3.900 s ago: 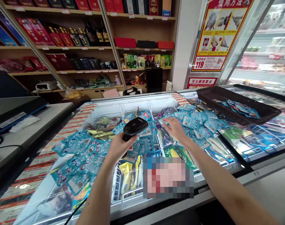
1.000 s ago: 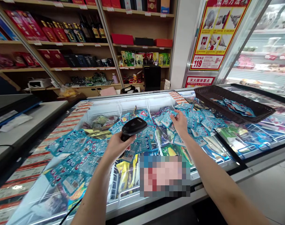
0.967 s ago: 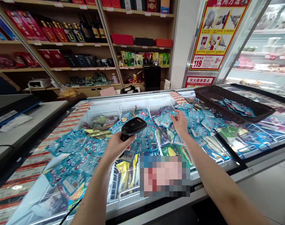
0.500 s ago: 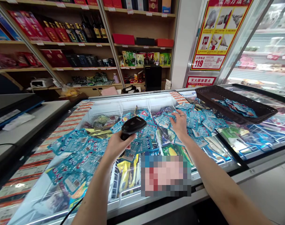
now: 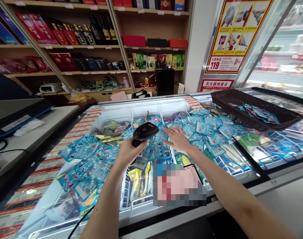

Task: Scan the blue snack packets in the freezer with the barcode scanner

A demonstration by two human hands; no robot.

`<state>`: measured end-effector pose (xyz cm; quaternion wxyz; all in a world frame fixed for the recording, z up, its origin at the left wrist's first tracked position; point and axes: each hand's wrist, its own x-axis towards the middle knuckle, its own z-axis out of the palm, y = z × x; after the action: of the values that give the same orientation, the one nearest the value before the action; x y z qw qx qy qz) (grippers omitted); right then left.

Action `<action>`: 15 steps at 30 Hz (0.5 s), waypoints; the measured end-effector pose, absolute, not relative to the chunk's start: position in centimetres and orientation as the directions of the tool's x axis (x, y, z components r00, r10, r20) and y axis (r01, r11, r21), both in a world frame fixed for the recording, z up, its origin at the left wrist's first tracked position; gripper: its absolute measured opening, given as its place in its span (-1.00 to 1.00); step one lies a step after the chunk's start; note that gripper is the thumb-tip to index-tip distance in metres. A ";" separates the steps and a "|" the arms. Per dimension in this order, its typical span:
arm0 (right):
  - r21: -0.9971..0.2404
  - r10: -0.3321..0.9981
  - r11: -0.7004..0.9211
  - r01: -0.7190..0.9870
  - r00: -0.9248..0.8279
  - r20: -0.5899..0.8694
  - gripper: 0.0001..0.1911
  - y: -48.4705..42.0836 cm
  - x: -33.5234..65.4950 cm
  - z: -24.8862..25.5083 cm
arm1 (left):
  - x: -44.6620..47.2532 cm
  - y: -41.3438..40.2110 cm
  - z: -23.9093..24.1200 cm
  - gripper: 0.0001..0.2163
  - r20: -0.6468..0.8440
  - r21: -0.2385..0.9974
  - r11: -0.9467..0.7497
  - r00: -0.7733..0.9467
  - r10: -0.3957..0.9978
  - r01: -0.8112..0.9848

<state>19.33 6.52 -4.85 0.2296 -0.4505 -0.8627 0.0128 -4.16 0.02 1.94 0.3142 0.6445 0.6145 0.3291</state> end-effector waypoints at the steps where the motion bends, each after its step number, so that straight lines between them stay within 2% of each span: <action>1: -0.243 0.788 0.589 0.771 -0.479 0.387 -0.37 6.6 19.4 -4.8 | -4.2 0.1 1.9 -0.66 0.041 0.812 -0.052 0.033 0.999 0.581; 6: -0.350 0.834 0.495 0.795 -0.322 0.449 -0.27 7.2 19.7 -4.9 | -4.4 0.1 1.6 -0.66 0.067 0.822 -0.062 0.011 0.998 0.566; 9: -0.470 0.854 0.443 0.763 -0.199 0.481 -0.23 7.5 19.9 -5.1 | -4.4 0.1 1.6 -0.66 0.071 0.833 -0.055 -0.007 0.997 0.551; 11: -0.574 0.858 0.443 0.688 -0.141 0.494 -0.31 7.5 20.0 -5.0 | -4.4 0.1 1.7 -0.66 0.068 0.837 -0.052 -0.008 0.998 0.544; 15: -0.749 0.864 0.452 0.485 -0.030 0.502 -0.58 7.4 20.1 -4.4 | -4.4 -0.1 1.9 -0.66 0.043 0.838 -0.051 0.027 0.999 0.543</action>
<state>20.10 7.44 -4.44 0.4971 -0.4876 -0.6920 0.1906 -4.43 -0.06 1.93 0.3287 0.6368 0.6053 0.3465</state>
